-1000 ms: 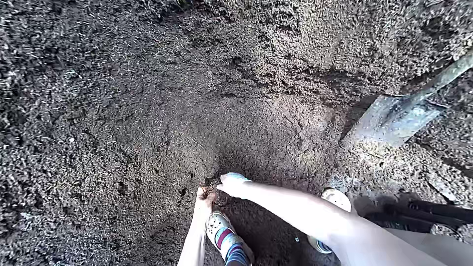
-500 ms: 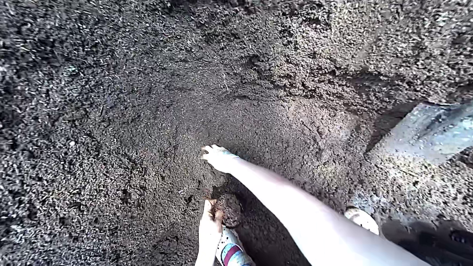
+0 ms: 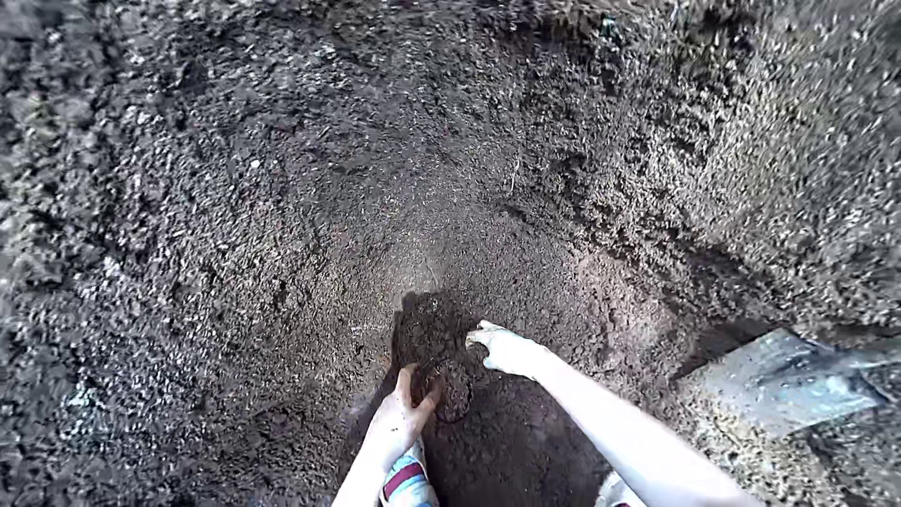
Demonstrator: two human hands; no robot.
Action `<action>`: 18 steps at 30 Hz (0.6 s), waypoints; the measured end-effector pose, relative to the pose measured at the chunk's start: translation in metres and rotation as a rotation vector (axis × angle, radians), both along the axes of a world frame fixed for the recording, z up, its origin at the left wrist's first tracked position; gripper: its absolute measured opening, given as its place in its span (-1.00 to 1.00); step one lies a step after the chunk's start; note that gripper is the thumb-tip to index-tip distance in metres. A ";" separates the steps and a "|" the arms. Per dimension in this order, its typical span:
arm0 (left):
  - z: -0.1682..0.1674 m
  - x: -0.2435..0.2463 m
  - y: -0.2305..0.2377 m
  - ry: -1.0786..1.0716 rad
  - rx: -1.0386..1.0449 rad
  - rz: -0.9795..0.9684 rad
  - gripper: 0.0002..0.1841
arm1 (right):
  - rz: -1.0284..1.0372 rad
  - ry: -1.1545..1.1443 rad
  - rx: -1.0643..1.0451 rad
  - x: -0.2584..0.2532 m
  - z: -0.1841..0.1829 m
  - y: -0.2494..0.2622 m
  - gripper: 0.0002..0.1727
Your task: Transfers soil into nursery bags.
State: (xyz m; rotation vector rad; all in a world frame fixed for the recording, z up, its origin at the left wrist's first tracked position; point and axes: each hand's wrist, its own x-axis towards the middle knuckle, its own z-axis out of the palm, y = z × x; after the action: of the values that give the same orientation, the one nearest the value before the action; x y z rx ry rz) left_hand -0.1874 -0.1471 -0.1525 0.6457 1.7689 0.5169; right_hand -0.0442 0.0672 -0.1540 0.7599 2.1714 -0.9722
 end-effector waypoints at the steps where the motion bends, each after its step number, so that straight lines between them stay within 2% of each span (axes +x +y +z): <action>1: 0.002 -0.002 -0.001 -0.008 -0.027 -0.030 -0.18 | -0.001 0.025 0.019 -0.002 0.020 -0.009 -0.43; 4: 0.006 0.001 0.000 -0.032 -0.072 -0.093 -0.17 | 0.004 0.116 -0.002 -0.012 0.067 -0.044 -0.43; 7: 0.009 0.005 0.005 -0.020 -0.094 -0.137 -0.23 | 0.011 0.135 -0.019 -0.025 0.082 -0.075 -0.43; 12: 0.010 0.006 0.004 -0.018 -0.063 -0.107 -0.31 | -0.049 0.104 0.080 -0.026 0.071 -0.103 -0.36; 15: 0.013 0.004 0.006 -0.032 -0.075 -0.109 -0.31 | -0.132 0.202 0.219 -0.015 0.052 -0.121 -0.56; 18: 0.014 0.006 0.008 -0.041 -0.097 -0.107 -0.33 | -0.128 0.288 0.258 -0.003 0.043 -0.121 -0.57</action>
State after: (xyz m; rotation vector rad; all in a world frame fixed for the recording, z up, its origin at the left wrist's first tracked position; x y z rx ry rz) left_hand -0.1816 -0.1389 -0.1380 0.6532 1.7002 0.3666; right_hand -0.0469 -0.0534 -0.1107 0.9370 2.5599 -0.9219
